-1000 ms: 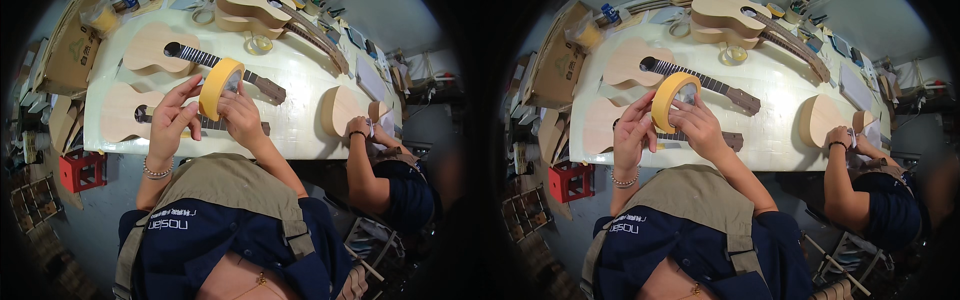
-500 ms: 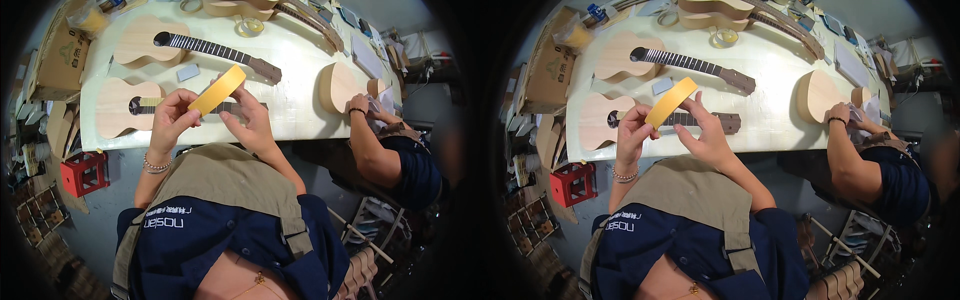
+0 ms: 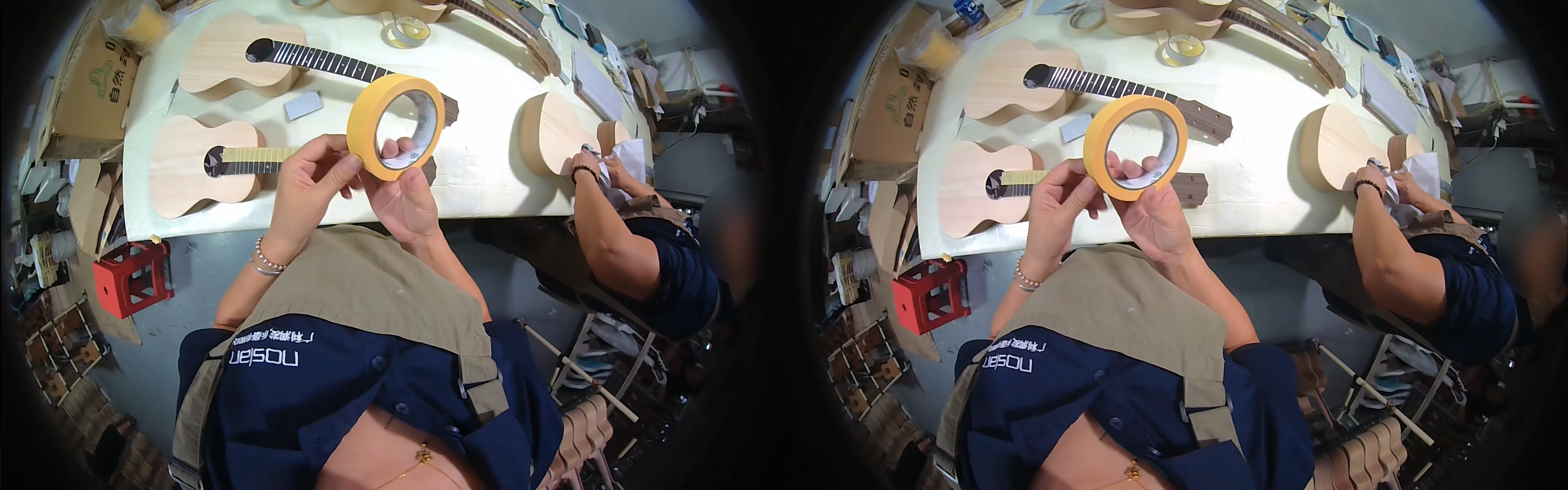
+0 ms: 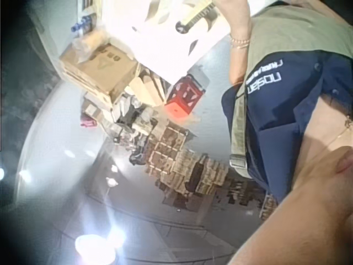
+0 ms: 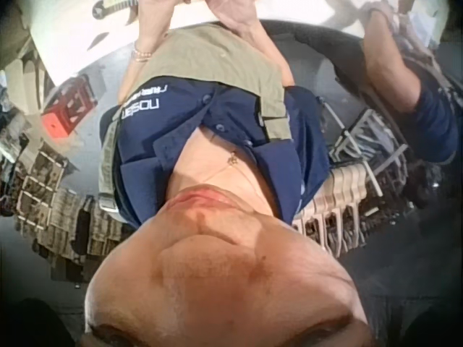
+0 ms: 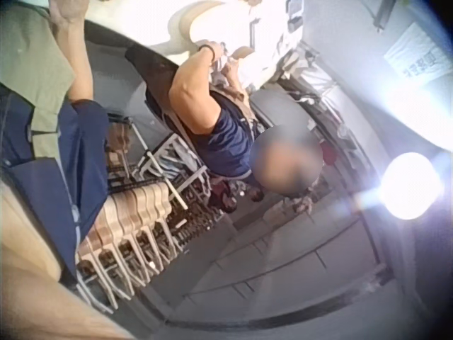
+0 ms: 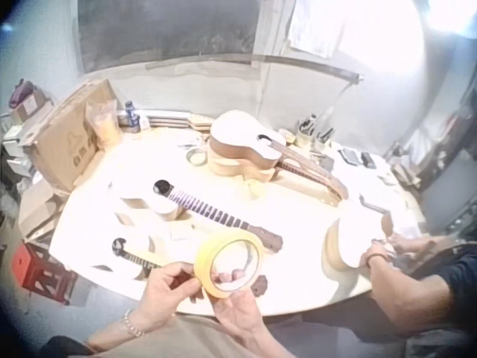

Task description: The person applies yellow tape along the fretboard of several wooden ukuleles, uses a blade to trim the tape at the nut, and wipes the surfaces with a cloth.

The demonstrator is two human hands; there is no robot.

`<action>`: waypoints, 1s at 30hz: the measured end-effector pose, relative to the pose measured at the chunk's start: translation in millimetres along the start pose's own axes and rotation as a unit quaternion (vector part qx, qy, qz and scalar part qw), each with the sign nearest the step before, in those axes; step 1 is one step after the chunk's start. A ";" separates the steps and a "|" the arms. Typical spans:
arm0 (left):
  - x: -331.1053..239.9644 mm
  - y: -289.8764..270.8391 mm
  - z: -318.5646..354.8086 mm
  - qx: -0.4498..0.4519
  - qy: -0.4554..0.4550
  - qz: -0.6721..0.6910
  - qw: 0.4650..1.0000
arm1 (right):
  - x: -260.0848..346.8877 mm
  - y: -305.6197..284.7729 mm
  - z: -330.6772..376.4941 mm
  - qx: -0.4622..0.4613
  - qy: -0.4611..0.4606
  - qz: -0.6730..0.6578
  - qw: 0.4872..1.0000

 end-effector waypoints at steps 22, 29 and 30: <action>-25.3 4.4 15.2 -0.120 0.198 -0.153 0.961 | 6.8 2.1 8.5 -0.041 -0.006 0.092 0.995; -29.1 -7.4 -0.3 -0.089 0.126 0.023 0.988 | 7.7 -3.2 11.7 -0.012 0.007 0.029 0.999; -29.8 -8.1 -0.9 -0.082 0.132 0.006 0.988 | 7.6 -3.7 11.8 -0.010 0.008 0.028 1.000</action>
Point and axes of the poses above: each hand's wrist, its own z-axis away from the middle knuckle, its own y-axis out of the palm, x = y × z, the point moved 4 cm from there along -z, towards the middle knuckle, and after that the axes turned 2 degrees about x, right-handed, at the moved point
